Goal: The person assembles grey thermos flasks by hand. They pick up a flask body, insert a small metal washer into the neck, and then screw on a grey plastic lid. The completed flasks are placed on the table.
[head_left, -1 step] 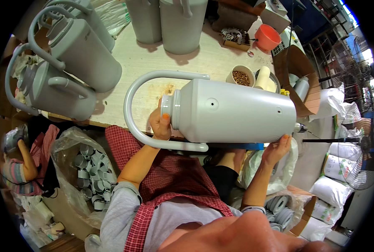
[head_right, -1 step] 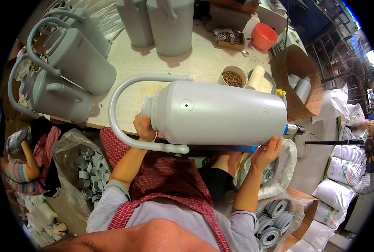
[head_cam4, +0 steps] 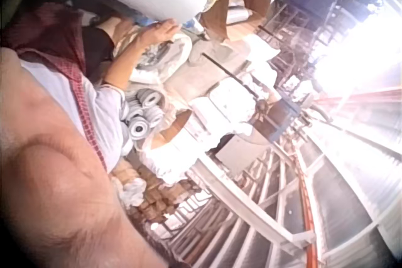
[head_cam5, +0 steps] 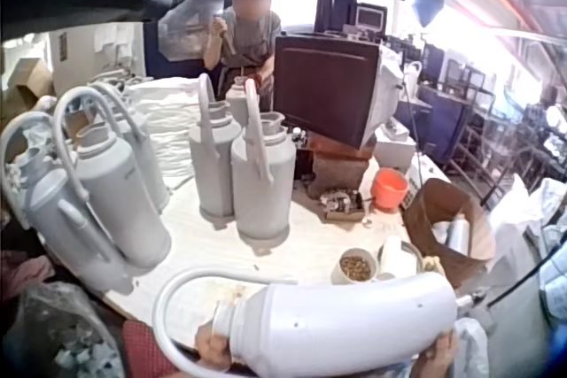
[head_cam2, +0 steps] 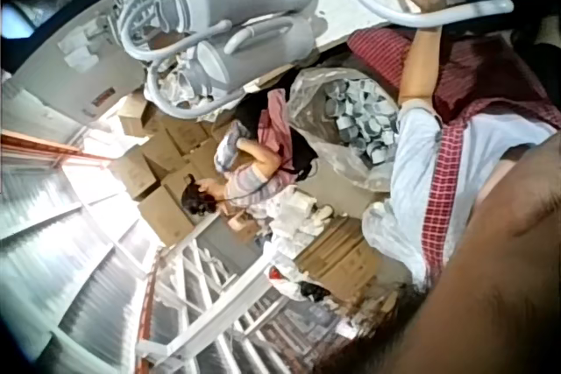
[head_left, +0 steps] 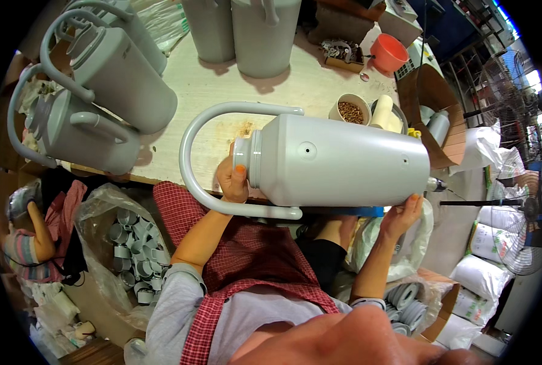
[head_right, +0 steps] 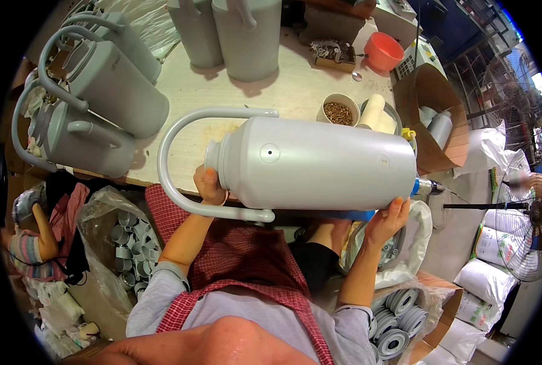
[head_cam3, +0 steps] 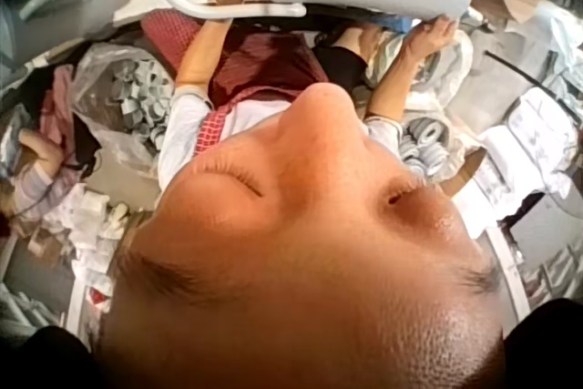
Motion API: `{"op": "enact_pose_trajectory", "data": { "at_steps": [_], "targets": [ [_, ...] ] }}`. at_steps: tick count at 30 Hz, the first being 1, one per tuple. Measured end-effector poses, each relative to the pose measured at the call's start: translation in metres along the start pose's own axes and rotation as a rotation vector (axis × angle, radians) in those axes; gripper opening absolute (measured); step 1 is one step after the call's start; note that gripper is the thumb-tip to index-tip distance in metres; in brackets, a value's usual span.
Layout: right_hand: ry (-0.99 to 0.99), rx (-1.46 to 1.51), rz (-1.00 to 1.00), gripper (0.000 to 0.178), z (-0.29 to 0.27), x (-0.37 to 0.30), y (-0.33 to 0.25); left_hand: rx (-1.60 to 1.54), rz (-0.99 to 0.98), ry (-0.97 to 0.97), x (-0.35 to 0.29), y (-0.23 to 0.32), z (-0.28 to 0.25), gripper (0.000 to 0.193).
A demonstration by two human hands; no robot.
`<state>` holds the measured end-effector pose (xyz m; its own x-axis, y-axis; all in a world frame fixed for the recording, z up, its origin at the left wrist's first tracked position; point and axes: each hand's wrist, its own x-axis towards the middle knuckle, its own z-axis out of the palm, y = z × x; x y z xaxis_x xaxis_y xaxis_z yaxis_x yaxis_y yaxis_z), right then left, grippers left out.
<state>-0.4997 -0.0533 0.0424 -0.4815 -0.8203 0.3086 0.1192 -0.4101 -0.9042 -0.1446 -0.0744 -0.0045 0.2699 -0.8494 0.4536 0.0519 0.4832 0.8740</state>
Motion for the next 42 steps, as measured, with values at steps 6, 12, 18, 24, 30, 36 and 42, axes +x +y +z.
{"op": "enact_pose_trajectory", "data": {
  "at_steps": [6, 12, 18, 24, 30, 36, 42],
  "targets": [
    [-0.012, -0.03, -0.005, 0.03, 0.0, 0.0, 0.005, -0.024, -0.068, 0.054, -0.01, -0.012, -0.008, 0.058],
    [-0.006, -0.016, -0.014, 0.031, 0.006, -0.001, 0.002, -0.015, -0.004, 0.072, -0.005, -0.005, -0.003, 0.055],
    [-0.004, -0.01, 0.018, 0.029, 0.003, -0.001, 0.002, 0.012, -0.047, 0.07, -0.02, -0.027, -0.011, 0.054],
    [0.187, -0.468, 0.108, 0.025, 0.001, -0.019, 0.0, 0.335, -0.088, 0.15, -0.014, -0.046, -0.051, 0.039],
    [0.334, -0.383, 0.042, 0.027, -0.118, -0.021, 0.078, 0.262, -0.146, 0.132, 0.003, -0.035, -0.07, 0.045],
    [0.273, -1.427, 0.463, 0.062, -0.356, -0.006, 0.209, 0.184, -0.271, 0.192, 0.004, -0.019, -0.044, 0.053],
    [0.18, -1.436, 0.518, 0.053, -0.348, -0.004, 0.246, 0.066, -0.245, 0.102, 0.004, -0.013, -0.059, 0.055]
  ]
}}
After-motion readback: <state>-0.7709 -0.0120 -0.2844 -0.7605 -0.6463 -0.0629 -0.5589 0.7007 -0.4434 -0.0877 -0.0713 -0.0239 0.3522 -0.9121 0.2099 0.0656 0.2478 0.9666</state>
